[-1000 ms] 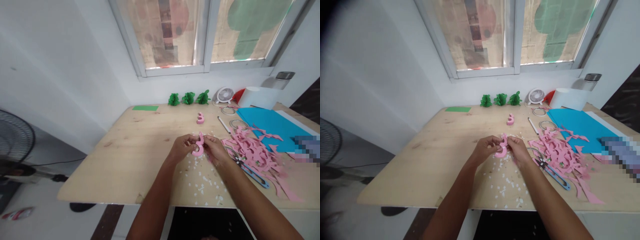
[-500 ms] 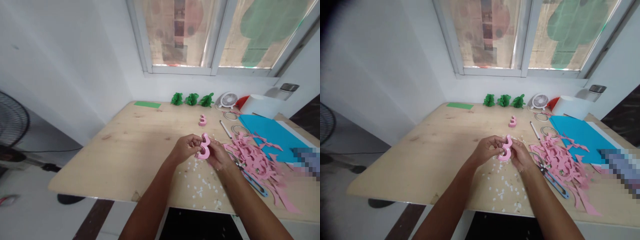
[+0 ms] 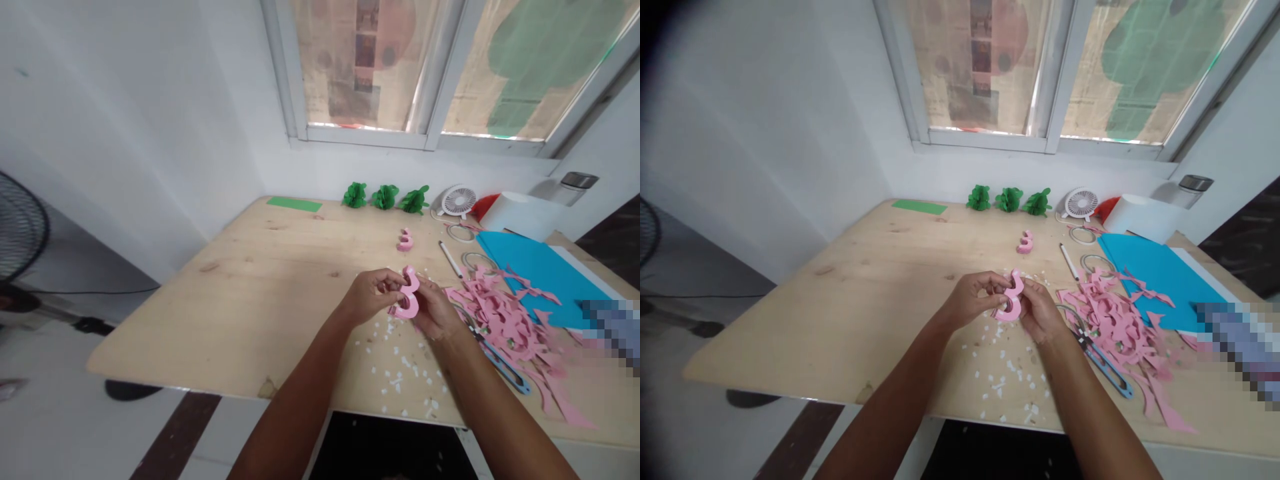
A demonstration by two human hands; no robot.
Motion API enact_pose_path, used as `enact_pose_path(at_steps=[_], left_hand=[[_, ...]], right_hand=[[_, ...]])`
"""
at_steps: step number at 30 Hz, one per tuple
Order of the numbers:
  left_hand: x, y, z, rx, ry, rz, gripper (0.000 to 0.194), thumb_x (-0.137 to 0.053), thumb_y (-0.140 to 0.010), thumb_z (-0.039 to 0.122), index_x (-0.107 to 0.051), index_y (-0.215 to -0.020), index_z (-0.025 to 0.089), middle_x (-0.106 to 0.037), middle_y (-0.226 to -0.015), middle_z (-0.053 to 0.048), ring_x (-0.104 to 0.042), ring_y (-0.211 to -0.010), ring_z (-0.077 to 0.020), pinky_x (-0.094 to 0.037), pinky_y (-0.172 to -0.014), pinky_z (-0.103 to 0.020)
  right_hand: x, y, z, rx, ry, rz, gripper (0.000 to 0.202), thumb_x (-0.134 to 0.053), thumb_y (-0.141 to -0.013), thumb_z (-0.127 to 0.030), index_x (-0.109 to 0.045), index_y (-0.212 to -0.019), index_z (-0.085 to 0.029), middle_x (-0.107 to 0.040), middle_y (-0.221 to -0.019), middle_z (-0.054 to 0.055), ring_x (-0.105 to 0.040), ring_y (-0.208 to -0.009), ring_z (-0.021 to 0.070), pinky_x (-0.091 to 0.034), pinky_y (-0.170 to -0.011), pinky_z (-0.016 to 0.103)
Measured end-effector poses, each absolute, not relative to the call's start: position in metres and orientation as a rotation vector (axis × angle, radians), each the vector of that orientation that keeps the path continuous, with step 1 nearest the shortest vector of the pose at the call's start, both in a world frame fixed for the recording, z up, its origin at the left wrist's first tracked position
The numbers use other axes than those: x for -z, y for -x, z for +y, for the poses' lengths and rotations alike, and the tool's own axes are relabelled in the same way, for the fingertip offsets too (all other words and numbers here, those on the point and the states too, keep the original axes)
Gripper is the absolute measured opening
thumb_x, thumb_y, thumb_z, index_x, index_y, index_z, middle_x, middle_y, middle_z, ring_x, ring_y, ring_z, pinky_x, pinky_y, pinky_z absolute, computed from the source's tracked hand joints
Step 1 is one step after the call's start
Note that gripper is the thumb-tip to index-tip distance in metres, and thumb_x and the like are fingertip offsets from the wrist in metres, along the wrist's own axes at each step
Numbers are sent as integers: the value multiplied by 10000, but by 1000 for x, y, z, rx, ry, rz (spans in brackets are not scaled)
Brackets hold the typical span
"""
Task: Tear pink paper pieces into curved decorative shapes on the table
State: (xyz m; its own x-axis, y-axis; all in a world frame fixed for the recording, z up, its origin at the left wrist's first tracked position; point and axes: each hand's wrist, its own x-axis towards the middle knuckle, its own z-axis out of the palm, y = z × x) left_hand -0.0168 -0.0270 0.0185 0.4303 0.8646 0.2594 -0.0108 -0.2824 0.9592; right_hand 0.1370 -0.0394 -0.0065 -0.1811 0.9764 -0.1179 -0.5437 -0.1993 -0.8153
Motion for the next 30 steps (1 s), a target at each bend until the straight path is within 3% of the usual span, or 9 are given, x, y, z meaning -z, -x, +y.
enact_pose_path(at_steps=[7,30], left_hand=[[-18,17,-27,-1029,-1626,752,160,-632,-667,216,-658,-804,139,-643,-697,-20,-538,-613,-99,-414,-598,-219],[-5,20,-18,-949,-1583,743,218,-649,-668,247,-636,-844,118,-634,-677,-30,-574,-603,-115,-465,-570,-238]], right_hand=[[3,-135,-40,-1646,780,-767,206,-718,-660,-296,-680,-844,-210,-686,-756,22,-611,-670,154,-461,-627,263],[4,-134,-41,-1459,846,-837,174,-720,-640,-322,-637,-622,-170,-561,-549,-10,-462,-512,105,-355,-500,227]])
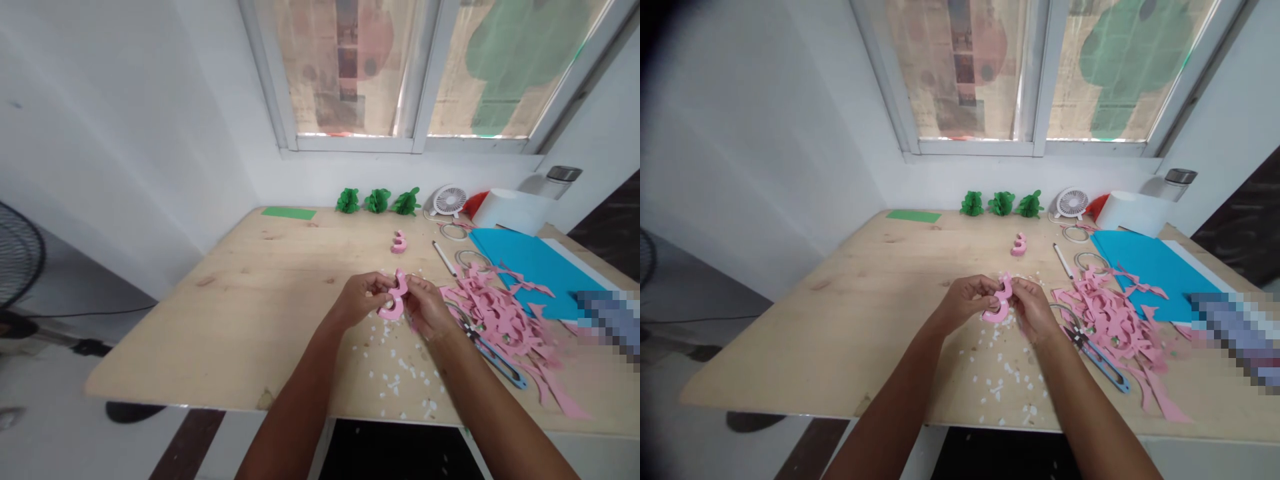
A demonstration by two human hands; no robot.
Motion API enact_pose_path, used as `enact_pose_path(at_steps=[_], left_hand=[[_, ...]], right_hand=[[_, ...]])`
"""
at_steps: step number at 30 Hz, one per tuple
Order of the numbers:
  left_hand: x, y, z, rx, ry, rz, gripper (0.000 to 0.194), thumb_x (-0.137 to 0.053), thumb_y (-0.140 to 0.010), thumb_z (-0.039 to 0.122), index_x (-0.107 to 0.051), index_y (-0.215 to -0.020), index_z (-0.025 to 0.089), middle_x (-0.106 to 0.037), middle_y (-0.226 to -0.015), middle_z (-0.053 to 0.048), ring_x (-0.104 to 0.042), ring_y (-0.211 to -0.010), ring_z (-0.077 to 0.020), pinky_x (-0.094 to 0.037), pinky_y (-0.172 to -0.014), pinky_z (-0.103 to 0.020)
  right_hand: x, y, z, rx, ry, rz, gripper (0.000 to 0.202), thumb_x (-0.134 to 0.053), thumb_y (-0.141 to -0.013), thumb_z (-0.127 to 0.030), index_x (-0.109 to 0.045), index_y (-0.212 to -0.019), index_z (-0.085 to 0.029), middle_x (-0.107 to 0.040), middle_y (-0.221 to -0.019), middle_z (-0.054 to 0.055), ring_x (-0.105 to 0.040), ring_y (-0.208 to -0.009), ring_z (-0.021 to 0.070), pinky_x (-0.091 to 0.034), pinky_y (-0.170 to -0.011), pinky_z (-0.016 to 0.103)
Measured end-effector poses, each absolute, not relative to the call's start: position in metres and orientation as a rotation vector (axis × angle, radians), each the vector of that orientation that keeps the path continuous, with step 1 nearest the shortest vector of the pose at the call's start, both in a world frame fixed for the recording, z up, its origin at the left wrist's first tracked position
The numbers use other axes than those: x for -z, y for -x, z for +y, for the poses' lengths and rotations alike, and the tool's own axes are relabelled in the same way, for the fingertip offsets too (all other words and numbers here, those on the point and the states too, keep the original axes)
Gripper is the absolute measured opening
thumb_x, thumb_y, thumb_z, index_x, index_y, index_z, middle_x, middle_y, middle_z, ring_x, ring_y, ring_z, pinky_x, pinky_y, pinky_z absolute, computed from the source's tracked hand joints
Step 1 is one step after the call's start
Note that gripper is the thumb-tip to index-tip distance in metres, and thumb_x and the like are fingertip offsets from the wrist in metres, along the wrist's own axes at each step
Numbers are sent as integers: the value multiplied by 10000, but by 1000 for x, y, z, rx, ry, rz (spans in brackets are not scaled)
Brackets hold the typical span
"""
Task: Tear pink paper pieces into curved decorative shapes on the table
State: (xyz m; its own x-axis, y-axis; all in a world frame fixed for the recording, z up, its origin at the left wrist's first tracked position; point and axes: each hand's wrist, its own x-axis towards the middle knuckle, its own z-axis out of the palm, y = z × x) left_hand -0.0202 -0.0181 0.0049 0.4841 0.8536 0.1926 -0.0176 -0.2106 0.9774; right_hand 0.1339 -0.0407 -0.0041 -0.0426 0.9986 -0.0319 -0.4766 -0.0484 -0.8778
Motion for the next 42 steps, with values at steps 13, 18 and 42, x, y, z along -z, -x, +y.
enact_pose_path(at_steps=[13,18,42], left_hand=[[-6,22,-20,-976,-1435,664,254,-680,-661,273,-633,-857,120,-635,-757,-45,-591,-677,-134,-483,-624,-269],[-8,21,-21,-991,-1435,658,238,-685,-653,275,-629,-828,123,-626,-712,-29,-583,-640,-123,-474,-615,-263],[-7,20,-20,-991,-1481,697,222,-668,-657,265,-626,-820,121,-627,-682,-30,-570,-621,-120,-470,-600,-257]], right_hand=[[0,-135,-41,-1549,758,-766,201,-675,-707,-375,-674,-773,-186,-614,-635,11,-525,-593,135,-420,-564,250],[0,-136,-42,-1567,741,-780,195,-681,-704,-365,-678,-766,-180,-594,-595,3,-520,-584,126,-420,-568,243],[0,-134,-41,-1517,768,-817,167,-700,-682,-340,-675,-705,-176,-584,-591,2,-491,-562,115,-392,-551,235]])
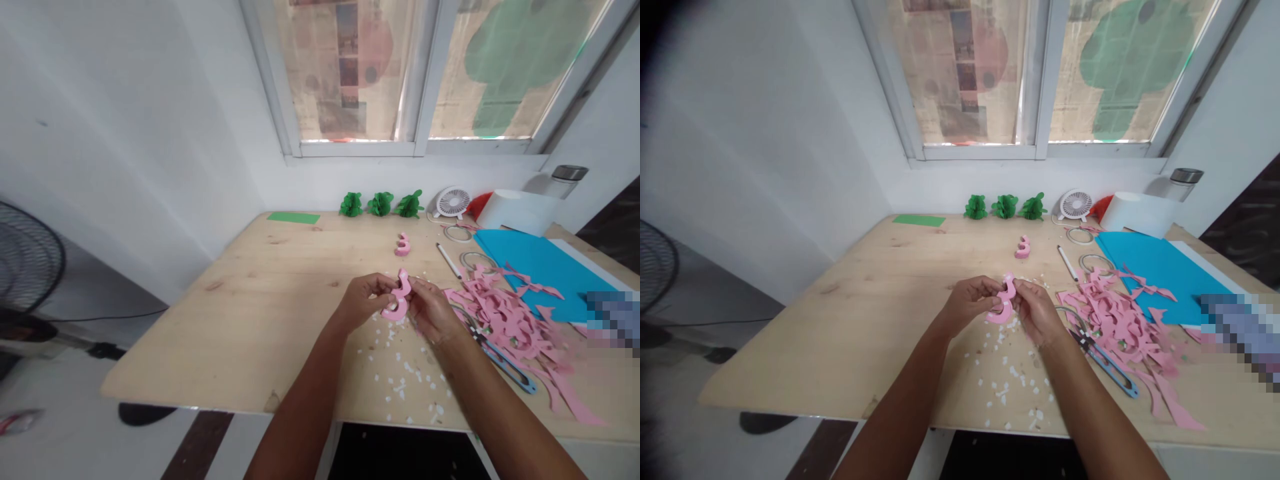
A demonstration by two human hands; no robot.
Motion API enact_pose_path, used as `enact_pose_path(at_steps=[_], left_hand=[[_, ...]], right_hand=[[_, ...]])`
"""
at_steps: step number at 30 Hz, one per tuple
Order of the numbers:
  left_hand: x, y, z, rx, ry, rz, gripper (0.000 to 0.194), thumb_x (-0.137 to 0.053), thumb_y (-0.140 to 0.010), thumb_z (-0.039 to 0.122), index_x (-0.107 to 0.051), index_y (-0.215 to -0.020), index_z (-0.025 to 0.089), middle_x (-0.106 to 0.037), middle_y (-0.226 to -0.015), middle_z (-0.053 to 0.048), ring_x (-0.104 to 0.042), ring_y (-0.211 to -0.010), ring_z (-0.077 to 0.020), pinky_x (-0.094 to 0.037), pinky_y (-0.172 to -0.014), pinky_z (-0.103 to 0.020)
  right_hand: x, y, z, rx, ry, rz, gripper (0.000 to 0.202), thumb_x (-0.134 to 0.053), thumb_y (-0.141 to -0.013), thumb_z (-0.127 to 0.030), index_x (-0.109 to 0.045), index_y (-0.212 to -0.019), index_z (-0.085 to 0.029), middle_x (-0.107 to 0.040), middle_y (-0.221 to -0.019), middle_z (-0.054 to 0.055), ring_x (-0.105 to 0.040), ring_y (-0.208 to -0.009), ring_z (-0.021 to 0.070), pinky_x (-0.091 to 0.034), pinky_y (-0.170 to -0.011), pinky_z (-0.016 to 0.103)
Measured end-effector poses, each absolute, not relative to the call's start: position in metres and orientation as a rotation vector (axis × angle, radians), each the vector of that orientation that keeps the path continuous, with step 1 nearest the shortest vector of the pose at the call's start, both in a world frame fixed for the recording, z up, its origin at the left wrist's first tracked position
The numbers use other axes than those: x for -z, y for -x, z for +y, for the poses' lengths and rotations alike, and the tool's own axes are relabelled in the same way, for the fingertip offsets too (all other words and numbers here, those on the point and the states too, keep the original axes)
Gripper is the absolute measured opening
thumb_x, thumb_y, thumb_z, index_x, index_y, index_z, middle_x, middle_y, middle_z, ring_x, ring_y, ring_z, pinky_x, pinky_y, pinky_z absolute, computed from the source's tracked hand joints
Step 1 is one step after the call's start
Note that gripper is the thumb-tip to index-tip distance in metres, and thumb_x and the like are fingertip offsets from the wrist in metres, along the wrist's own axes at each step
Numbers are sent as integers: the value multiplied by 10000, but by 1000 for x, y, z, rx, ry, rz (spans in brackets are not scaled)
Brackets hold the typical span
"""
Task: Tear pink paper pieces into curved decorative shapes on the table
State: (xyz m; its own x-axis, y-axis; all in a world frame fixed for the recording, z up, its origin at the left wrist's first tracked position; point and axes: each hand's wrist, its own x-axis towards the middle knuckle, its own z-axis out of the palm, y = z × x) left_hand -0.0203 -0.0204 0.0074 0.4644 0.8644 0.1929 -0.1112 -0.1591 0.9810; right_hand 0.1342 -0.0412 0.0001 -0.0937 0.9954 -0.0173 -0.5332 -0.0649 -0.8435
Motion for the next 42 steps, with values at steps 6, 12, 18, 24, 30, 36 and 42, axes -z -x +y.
enact_pose_path(at_steps=[6,12,18,24,30,36,42], left_hand=[[-6,21,-19,-986,-1470,698,258,-668,-658,283,-626,-855,122,-636,-686,-31,-586,-632,-128,-475,-607,-265],[-5,20,-19,-989,-1444,716,278,-685,-645,289,-625,-859,120,-635,-674,-31,-593,-624,-131,-476,-592,-258],[-3,19,-19,-996,-1466,737,247,-679,-646,264,-621,-838,121,-625,-662,-21,-581,-597,-119,-470,-569,-247],[-2,19,-18,-993,-1462,730,251,-680,-642,250,-623,-850,120,-627,-672,-23,-587,-618,-124,-479,-581,-251],[-1,19,-17,-987,-1480,743,256,-682,-642,264,-631,-850,124,-635,-677,-23,-594,-622,-126,-479,-578,-245],[0,19,-17,-1009,-1485,728,251,-682,-642,257,-630,-843,117,-635,-676,-32,-590,-616,-130,-474,-566,-245],[1,19,-17,-997,-1480,737,253,-686,-641,267,-629,-840,121,-634,-682,-33,-591,-622,-131,-475,-567,-245]], right_hand=[[-2,-134,-42,-1527,768,-783,198,-673,-699,-383,-669,-735,-189,-610,-614,9,-513,-567,135,-389,-540,255],[0,-134,-42,-1506,769,-811,155,-716,-662,-326,-655,-663,-183,-585,-584,-11,-483,-542,113,-377,-546,244],[5,-134,-40,-1429,803,-803,155,-716,-665,-308,-643,-625,-177,-577,-561,-13,-470,-521,103,-358,-511,227],[6,-133,-40,-1398,852,-814,168,-715,-663,-334,-656,-648,-177,-574,-554,-16,-470,-509,101,-358,-504,229],[6,-133,-40,-1393,850,-817,171,-709,-668,-338,-661,-663,-174,-581,-566,-15,-475,-526,101,-360,-523,228],[5,-132,-42,-1377,896,-839,198,-711,-654,-357,-654,-666,-167,-576,-561,-12,-477,-514,106,-356,-509,231],[3,-131,-43,-1324,978,-925,212,-713,-637,-367,-638,-647,-169,-557,-547,-23,-459,-490,99,-349,-501,232]])
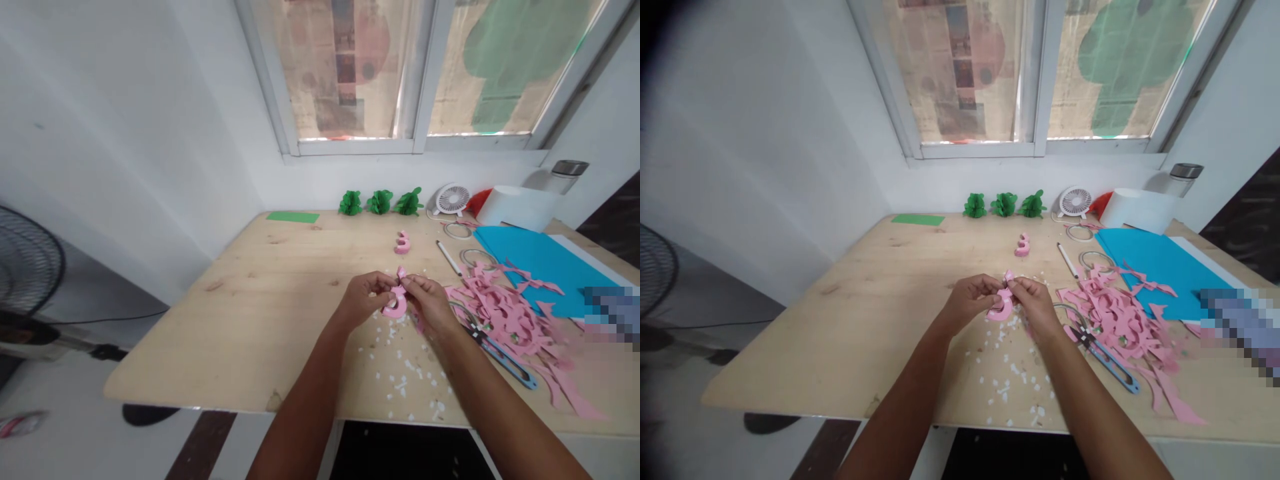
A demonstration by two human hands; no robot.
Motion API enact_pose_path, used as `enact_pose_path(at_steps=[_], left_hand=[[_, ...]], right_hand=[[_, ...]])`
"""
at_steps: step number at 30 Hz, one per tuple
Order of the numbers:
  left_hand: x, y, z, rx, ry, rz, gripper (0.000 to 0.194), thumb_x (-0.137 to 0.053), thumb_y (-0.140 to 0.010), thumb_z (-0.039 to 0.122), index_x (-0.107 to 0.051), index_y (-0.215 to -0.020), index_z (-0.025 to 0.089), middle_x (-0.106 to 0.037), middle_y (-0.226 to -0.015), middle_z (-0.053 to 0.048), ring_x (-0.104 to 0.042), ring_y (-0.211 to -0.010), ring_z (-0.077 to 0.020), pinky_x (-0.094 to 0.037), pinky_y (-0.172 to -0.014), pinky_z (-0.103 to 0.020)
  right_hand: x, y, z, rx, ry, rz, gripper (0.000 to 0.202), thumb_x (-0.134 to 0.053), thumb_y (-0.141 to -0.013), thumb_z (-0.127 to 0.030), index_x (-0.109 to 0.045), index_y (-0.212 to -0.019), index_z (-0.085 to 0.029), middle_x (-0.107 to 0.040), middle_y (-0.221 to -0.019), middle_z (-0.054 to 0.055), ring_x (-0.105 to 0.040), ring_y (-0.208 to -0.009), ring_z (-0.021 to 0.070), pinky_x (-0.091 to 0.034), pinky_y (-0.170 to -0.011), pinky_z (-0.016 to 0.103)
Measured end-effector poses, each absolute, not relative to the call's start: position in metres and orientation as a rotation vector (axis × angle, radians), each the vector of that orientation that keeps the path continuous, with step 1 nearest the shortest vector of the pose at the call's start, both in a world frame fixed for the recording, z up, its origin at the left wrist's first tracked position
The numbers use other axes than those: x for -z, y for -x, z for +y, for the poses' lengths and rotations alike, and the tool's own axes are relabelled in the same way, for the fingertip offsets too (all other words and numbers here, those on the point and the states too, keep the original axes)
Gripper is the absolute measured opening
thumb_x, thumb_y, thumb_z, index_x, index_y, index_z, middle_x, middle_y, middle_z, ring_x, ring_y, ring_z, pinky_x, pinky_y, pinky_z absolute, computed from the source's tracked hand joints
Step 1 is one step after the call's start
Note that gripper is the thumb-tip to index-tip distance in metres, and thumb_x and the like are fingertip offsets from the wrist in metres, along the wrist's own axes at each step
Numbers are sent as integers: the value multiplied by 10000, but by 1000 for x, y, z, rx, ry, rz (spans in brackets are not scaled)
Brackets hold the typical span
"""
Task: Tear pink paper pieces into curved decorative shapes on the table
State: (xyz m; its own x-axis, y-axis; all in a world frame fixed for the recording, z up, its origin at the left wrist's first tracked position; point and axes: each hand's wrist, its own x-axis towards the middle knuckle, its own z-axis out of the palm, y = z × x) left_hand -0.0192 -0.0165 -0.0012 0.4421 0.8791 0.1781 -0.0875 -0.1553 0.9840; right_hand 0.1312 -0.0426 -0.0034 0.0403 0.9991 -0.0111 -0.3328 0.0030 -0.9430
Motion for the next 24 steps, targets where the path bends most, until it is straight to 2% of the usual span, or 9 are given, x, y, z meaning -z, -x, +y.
enact_pose_path(at_steps=[15,24], left_hand=[[-4,19,-19,-1001,-1405,715,285,-660,-665,250,-626,-919,126,-608,-691,-24,-574,-594,-111,-463,-555,-232],[1,18,-18,-986,-1380,728,256,-670,-662,280,-619,-853,118,-628,-714,-39,-589,-627,-130,-475,-581,-247]], right_hand=[[12,-134,-39,-1226,1036,-1020,219,-676,-679,-386,-646,-700,-169,-555,-554,-20,-476,-511,109,-355,-524,240],[9,-133,-40,-1213,1022,-1040,222,-671,-675,-382,-633,-664,-164,-535,-556,-22,-446,-511,102,-338,-522,237]])
